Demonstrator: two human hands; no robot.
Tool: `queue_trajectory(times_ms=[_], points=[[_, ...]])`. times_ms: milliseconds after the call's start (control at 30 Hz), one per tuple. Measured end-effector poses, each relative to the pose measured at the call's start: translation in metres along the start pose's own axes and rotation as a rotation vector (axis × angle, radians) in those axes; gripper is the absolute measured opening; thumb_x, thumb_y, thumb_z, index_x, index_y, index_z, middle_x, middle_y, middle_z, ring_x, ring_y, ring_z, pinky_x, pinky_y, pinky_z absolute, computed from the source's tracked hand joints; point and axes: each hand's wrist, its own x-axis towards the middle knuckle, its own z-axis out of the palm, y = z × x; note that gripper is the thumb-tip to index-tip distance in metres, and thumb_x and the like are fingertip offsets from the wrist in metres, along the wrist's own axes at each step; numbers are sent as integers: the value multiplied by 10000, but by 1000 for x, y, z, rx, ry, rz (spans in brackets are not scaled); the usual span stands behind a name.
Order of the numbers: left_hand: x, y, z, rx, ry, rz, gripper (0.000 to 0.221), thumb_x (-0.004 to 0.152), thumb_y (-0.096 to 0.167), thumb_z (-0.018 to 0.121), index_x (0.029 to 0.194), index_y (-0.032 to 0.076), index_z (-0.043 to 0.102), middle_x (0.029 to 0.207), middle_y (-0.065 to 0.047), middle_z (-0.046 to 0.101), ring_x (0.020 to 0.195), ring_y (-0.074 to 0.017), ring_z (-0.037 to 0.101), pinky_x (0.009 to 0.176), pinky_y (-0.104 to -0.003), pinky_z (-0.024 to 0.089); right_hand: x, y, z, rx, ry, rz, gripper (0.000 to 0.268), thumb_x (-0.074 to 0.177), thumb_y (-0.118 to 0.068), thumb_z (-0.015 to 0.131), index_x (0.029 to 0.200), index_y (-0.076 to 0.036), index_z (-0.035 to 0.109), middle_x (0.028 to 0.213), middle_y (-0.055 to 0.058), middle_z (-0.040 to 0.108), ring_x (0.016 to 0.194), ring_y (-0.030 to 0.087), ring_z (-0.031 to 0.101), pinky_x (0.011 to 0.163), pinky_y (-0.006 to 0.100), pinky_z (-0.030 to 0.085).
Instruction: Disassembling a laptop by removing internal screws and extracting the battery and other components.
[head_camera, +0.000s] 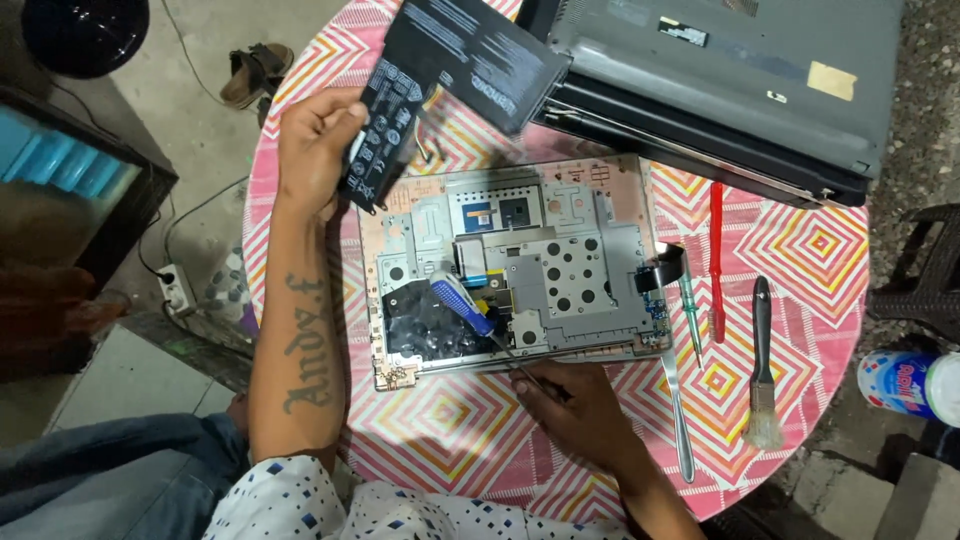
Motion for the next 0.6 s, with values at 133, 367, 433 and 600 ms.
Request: queue_trajectory(times_ms=[133,367,433,600], points=[[-2,-2,-12,-43,254,-97,181,987,92,611,1103,28,735,791,59,643,744,-29,548,718,-230,484,-1,2,1,-11,7,-1,276,912,-309,630,953,-96,802,635,-11,694,545,90,576,509,287,410],[-5,-34,-43,358,328,-60,120,989,72,657,1005,24,766,727,47,504,698,-83,432,603,-341,364,-2,14,5,92,66,-21,256,876,-282,698,949,-64,811,510,-52,438,508,74,455,516,268,399],[-6,-37,-50,529,344,-50,162,959,126,637,1013,80,782,818,27,643,778,-119,575,602,-371,419,0,13,2,68,51,-35,284,889,-305,674,970,-72,814,498,-53,435,482,77,432,494,273,371],[-8,-42,-45,821,367,-13,156,920,216,647,950,174,794,724,-2,703,717,-254,708,545,-457,438,4,14,-1,109,39,-59,344,926,-331,573,948,-60,783,700,51,779,490,114,636,456,280,470]])
